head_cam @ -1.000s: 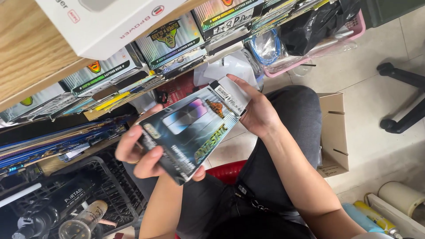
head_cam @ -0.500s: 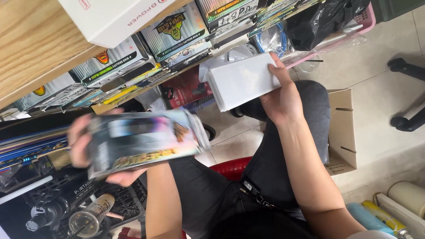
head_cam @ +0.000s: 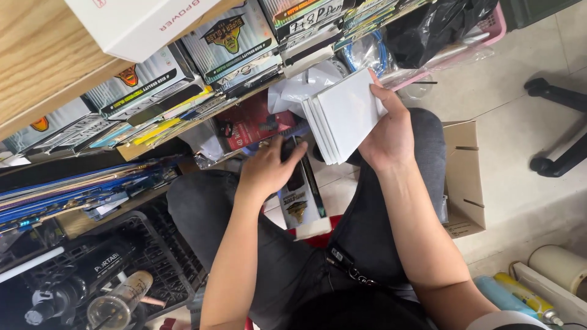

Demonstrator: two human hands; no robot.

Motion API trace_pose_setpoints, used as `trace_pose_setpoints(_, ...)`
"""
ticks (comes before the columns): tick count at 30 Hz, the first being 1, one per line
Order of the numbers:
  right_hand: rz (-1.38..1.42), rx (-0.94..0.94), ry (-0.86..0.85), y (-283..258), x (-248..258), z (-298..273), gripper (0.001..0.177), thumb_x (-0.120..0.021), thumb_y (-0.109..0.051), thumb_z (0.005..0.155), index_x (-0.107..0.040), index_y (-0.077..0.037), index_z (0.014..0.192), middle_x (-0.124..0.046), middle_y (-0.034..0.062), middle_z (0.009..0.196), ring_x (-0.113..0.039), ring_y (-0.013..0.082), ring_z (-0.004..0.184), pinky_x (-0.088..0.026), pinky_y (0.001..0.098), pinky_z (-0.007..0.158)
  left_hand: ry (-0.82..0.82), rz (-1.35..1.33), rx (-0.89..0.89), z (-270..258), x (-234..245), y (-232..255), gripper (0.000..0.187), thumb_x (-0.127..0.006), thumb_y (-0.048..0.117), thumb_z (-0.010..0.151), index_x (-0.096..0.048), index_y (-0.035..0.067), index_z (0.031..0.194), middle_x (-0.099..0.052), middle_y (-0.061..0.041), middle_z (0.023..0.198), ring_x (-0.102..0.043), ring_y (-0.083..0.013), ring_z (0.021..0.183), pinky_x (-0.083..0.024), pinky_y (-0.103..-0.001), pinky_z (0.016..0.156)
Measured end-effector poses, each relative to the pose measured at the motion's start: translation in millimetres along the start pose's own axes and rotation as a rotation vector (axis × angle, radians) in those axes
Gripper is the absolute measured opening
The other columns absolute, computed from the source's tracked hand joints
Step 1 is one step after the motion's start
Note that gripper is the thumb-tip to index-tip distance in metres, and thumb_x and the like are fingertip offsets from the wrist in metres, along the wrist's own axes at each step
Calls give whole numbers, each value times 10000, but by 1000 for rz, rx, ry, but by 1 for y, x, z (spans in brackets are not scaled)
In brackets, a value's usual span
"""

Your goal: The person sits on a red stool and handles small white packets and black product boxes. They open a white packet, remove a black box, and place it into a cardboard box on the floor. The person repeats this process with several items, organizing them into the box.

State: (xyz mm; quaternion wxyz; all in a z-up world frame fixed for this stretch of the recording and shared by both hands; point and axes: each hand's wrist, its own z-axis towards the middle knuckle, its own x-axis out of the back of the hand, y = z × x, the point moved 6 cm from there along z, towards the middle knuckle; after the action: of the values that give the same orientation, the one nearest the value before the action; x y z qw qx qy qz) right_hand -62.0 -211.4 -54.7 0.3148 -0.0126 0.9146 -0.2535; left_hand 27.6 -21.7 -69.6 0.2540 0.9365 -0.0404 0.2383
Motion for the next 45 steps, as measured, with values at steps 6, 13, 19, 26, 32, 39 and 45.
trace_pose_setpoints(6, 27, 7, -3, -3, -9, -5, 450, -649, -181, 917, -639, -116, 1362, -644, 81, 1069, -736, 223, 929, -629, 384, 843, 64, 20, 55, 39, 3, -13, 995, -216, 879, 914, -475, 78, 1445, -599, -306, 1301, -560, -450, 1308, -409, -566, 1118)
trace_pose_setpoints(13, 16, 3, -11, 0, -20, -12, 426, -644, -171, 923, -629, -86, 1341, -624, 56, 963, -726, 185, 861, -636, 316, 752, 214, 120, 247, 129, 3, -81, 967, -141, 844, 935, -392, 99, 1498, -552, -257, 1410, -547, -426, 1336, -411, -555, 1108)
trace_pose_setpoints(19, 14, 10, -12, -5, -20, -10, 474, -641, -171, 911, -619, -88, 1377, -641, 64, 982, -733, 196, 875, -639, 328, 782, 260, -17, 371, 147, 16, -120, 996, -83, 788, 955, -215, -4, 1544, -405, -321, 1520, -404, -452, 1441, -333, -555, 1161)
trace_pose_setpoints(26, 8, 3, -13, -5, -18, -9, 467, -645, -170, 910, -628, -107, 1372, -656, 69, 1006, -741, 204, 893, -643, 335, 803, 335, 38, 375, 118, 30, -114, 902, -86, 677, 1021, -262, -52, 1521, -430, -316, 1494, -406, -438, 1438, -351, -536, 1170)
trace_pose_setpoints(32, -85, 76, -41, -7, -7, -7, 476, -616, -178, 916, -610, -114, 1388, -654, 45, 989, -733, 177, 889, -624, 324, 802, 410, 190, 269, 99, 22, -94, 841, -212, 745, 1011, -560, 70, 1373, -547, -254, 1349, -651, -462, 1160, -501, -583, 978)
trace_pose_setpoints(39, -359, 178, -150, 3, 10, 13, 405, -593, -201, 922, -584, -150, 1323, -650, 14, 967, -729, 149, 931, -616, 278, 813, -80, -958, -204, -3, 4, 5, 969, -163, 723, 972, -496, -44, 1461, -516, -343, 1459, -517, -490, 1361, -428, -545, 1118)
trace_pose_setpoints(45, -705, 237, -391, 26, 4, 16, 378, -587, -100, 911, -594, -106, 1289, -699, 59, 1021, -758, 169, 799, -629, 266, 581, -450, -1369, -241, -50, -1, 49, 695, -544, 751, 887, -668, 147, 1206, -650, -41, 978, -647, -172, 923, -496, -257, 799)
